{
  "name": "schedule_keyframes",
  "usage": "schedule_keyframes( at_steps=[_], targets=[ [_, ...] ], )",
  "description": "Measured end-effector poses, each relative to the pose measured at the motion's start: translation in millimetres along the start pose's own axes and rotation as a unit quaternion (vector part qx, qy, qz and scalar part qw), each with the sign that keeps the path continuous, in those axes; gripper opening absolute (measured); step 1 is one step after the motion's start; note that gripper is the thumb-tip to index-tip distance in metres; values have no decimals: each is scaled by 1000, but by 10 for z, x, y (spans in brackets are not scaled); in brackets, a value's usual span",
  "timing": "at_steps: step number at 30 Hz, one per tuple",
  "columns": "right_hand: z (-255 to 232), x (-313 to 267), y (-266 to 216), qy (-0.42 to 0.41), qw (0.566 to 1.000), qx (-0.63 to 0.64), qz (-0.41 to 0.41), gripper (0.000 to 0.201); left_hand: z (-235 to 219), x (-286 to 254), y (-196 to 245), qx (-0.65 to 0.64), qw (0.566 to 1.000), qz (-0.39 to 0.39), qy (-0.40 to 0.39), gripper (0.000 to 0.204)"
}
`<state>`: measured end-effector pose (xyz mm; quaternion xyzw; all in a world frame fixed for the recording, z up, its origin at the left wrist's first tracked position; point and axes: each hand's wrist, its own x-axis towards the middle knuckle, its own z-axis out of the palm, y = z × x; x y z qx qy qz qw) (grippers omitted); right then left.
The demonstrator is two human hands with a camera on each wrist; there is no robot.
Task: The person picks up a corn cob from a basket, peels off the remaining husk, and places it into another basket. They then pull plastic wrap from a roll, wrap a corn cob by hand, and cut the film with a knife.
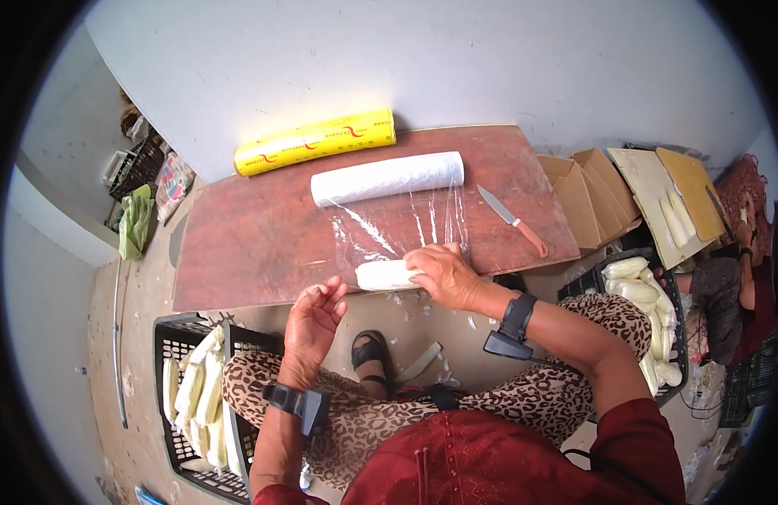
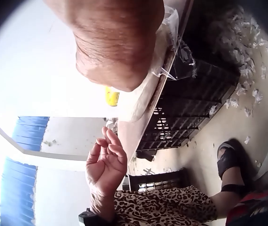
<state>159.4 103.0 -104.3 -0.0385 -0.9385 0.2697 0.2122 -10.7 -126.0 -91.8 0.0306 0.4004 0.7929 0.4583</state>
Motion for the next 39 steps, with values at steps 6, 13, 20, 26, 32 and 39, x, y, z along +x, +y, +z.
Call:
schedule_keyframes(
  at_steps=[6,13,20,26,32,39],
  targets=[
    [-10,92,72,12,992,114,45,4,-46,55,16,25,997,54,42,8],
    [-112,169,50,-38,980,154,120,9,48,113,121,351,857,326,190,20],
    [-100,179,85,-48,979,155,124,9,828,53,-179,778,461,408,-123,55],
    [-190,222,154,-60,968,171,176,10,642,512,-353,784,540,270,-145,51],
    [-473,173,587,29,943,237,233,14,530,656,-287,726,611,258,-180,40],
    [-977,-83,116,-124,979,29,159,69,512,694,-224,696,649,222,-212,43]
  ],
)
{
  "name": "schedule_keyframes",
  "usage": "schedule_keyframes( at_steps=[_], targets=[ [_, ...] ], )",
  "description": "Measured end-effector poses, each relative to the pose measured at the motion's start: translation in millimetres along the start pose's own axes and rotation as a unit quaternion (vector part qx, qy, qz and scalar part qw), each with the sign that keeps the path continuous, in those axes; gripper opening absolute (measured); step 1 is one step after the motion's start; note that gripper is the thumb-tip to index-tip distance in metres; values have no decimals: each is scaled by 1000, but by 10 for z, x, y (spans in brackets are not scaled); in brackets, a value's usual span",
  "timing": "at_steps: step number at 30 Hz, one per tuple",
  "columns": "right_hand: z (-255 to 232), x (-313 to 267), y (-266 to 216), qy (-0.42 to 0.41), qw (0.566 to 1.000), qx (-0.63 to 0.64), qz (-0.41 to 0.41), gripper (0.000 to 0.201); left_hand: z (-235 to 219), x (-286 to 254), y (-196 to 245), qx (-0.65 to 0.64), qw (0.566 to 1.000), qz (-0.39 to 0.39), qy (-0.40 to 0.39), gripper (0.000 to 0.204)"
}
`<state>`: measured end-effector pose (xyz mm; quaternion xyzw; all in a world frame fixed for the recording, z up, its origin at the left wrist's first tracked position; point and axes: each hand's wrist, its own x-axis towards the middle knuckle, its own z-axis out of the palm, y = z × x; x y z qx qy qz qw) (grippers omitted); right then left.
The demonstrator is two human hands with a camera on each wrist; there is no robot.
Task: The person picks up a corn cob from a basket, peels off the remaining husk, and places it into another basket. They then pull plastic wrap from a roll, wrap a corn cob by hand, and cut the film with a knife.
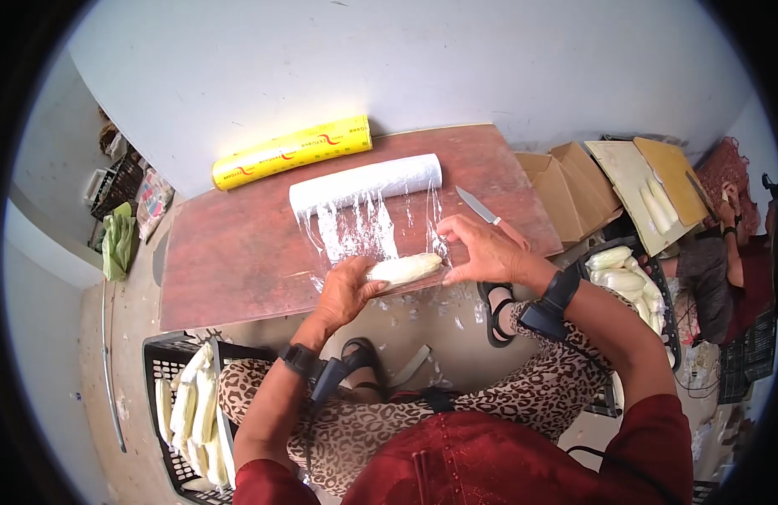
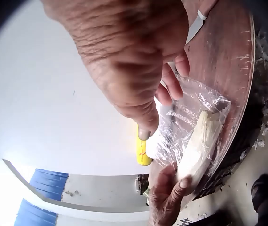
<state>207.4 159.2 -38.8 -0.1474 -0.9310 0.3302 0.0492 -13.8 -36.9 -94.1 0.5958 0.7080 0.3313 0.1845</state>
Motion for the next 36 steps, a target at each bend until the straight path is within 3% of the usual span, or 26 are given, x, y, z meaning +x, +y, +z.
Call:
schedule_keyframes(
  at_steps=[1,2,6,9,12,15,16,20,22,25,28,31,34,36],
  targets=[
    [78,-67,4,5,998,-49,-40,78,-5,1,-3,-7,1000,-1,-3,44],
    [139,-120,-70,-33,994,-101,-13,92,-6,4,-8,-12,1000,-4,-2,43],
    [551,-177,-42,95,983,-149,-47,84,-16,-2,-1,-28,999,-19,-7,42],
    [712,-89,51,141,986,-91,-18,69,-22,1,17,-33,999,-19,-10,41],
    [695,6,210,197,980,-26,-20,38,-23,-6,-3,-29,1000,-5,-3,41],
    [564,67,326,182,979,79,38,16,-58,5,40,-41,999,-18,-15,40],
    [583,70,318,227,970,87,27,12,-72,9,57,-48,998,-29,-23,40],
    [620,112,443,154,966,162,130,10,-72,25,35,-54,998,-14,-21,40],
    [591,164,536,95,944,263,174,13,-108,35,75,-46,998,-13,-38,41],
    [360,163,373,13,911,309,271,16,-92,25,33,-74,996,8,-50,41],
    [224,162,286,2,915,267,304,14,-90,17,60,-105,992,-11,-71,41],
    [242,193,550,18,937,95,336,10,-70,20,15,-105,992,3,-68,41],
    [187,174,530,132,953,-5,271,7,-80,26,36,-102,992,-29,-75,39],
    [127,174,240,248,955,33,156,6,-71,34,13,-110,990,-43,-75,36]
  ],
)
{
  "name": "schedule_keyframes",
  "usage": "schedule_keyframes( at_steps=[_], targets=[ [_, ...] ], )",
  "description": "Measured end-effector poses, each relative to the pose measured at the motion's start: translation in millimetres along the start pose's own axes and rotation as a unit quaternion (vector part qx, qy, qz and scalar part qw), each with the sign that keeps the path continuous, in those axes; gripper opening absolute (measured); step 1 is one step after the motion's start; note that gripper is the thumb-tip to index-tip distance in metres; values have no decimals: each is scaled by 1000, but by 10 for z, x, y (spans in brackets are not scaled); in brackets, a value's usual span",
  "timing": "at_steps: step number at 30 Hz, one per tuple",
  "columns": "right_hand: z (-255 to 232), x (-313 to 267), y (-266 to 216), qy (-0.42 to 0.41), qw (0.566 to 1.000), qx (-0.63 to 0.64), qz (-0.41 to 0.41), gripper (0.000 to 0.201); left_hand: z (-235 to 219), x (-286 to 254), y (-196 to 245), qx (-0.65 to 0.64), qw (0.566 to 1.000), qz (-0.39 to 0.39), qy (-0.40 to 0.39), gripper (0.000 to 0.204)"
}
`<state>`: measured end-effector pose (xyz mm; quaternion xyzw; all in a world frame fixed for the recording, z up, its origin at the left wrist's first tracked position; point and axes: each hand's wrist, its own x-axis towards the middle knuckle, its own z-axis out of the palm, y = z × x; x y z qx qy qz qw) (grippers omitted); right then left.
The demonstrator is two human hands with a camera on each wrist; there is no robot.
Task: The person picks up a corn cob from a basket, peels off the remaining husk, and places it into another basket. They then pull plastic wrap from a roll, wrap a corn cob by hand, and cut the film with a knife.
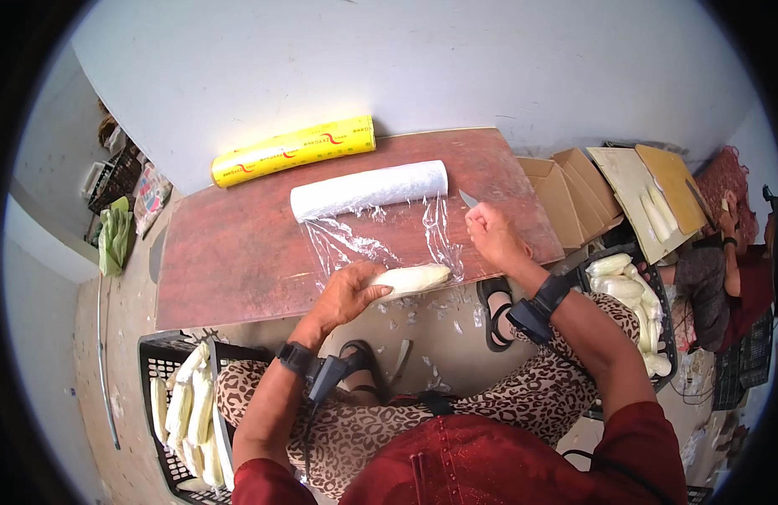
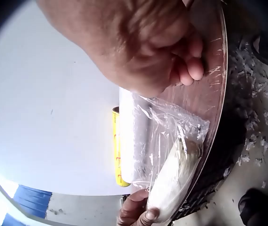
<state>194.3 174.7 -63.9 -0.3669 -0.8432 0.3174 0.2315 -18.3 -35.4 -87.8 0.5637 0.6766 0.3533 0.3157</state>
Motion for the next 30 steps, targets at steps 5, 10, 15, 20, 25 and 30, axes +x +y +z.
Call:
schedule_keyframes(
  at_steps=[5,10,15,20,25,30],
  targets=[
    [93,-323,-618,-55,936,60,-343,23,40,25,-71,-74,997,-31,-7,31],
    [570,-486,-384,-111,907,-88,-396,52,28,26,-38,-65,998,-25,0,28],
    [634,-439,-173,-177,907,-176,-339,64,22,58,-116,-12,999,10,37,26],
    [616,-429,-193,-204,906,-204,-311,65,-137,-17,-141,127,987,-80,63,25],
    [657,-426,-138,-187,903,-211,-324,61,-398,-202,-468,300,942,-119,94,21],
    [652,-424,-157,-181,904,-209,-325,59,-604,-314,-261,388,874,-226,186,24]
  ],
)
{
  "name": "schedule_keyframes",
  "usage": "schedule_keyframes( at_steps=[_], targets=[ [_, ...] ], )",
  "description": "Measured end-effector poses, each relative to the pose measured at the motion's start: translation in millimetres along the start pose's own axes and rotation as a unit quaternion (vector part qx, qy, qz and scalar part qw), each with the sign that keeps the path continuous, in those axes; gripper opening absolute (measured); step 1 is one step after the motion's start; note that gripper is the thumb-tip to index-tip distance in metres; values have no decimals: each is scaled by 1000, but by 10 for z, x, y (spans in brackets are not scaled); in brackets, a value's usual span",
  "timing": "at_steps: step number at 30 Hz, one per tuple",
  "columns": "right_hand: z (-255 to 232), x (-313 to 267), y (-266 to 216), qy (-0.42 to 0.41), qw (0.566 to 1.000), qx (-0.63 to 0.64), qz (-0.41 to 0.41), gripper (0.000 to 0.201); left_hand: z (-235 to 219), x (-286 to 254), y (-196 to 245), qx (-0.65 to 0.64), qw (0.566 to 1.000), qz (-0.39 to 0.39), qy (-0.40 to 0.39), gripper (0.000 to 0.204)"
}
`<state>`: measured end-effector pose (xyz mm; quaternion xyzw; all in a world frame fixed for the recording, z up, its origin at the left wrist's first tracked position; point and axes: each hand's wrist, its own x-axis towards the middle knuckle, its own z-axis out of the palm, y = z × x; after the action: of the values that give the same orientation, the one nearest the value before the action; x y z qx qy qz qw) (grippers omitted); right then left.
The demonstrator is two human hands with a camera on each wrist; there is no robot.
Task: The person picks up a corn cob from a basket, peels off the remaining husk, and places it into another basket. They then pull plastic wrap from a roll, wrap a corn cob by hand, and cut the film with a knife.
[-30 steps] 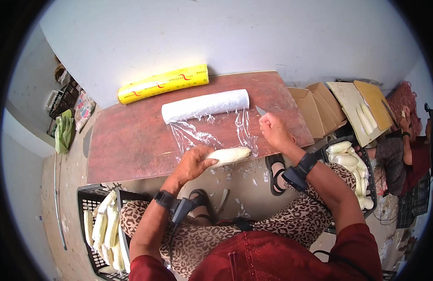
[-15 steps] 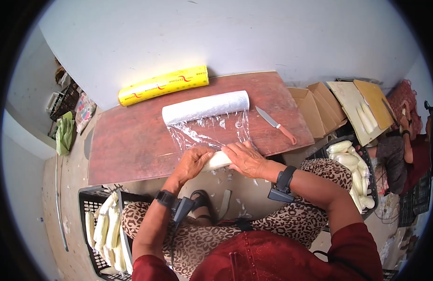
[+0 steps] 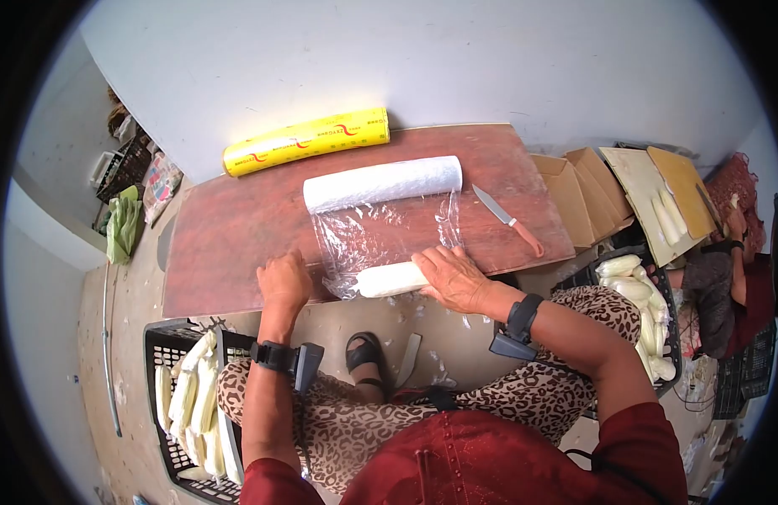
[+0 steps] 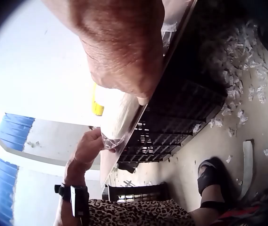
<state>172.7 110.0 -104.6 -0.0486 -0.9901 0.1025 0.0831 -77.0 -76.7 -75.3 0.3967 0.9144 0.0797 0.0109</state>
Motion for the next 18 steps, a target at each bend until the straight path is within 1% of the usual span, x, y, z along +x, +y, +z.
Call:
schedule_keyframes(
  at_steps=[1,3,4,7,8,11,14,17,18],
  targets=[
    [-12,6,-5,-7,1000,1,5,59,-50,-13,22,-14,999,3,40,27],
    [-25,16,-7,-12,1000,2,9,59,-140,-47,140,-135,987,71,48,36],
    [-30,19,-6,-11,1000,3,7,59,-175,-68,203,-195,974,105,51,41],
    [-32,21,-3,-9,1000,1,5,59,-228,-190,316,-171,967,187,-19,58],
    [-33,22,-3,-9,1000,0,4,58,-184,-199,294,-138,971,182,-65,67],
    [-44,27,-7,-4,1000,1,3,58,-57,-202,220,-77,973,185,-111,46],
    [-56,27,-2,-2,1000,2,-2,57,53,-117,90,-75,973,152,-155,17],
    [-80,37,-4,-25,1000,4,6,57,80,-130,-41,-13,983,144,-115,7],
    [-73,38,0,-25,1000,2,5,57,95,-136,-101,15,984,127,-120,8]
  ],
)
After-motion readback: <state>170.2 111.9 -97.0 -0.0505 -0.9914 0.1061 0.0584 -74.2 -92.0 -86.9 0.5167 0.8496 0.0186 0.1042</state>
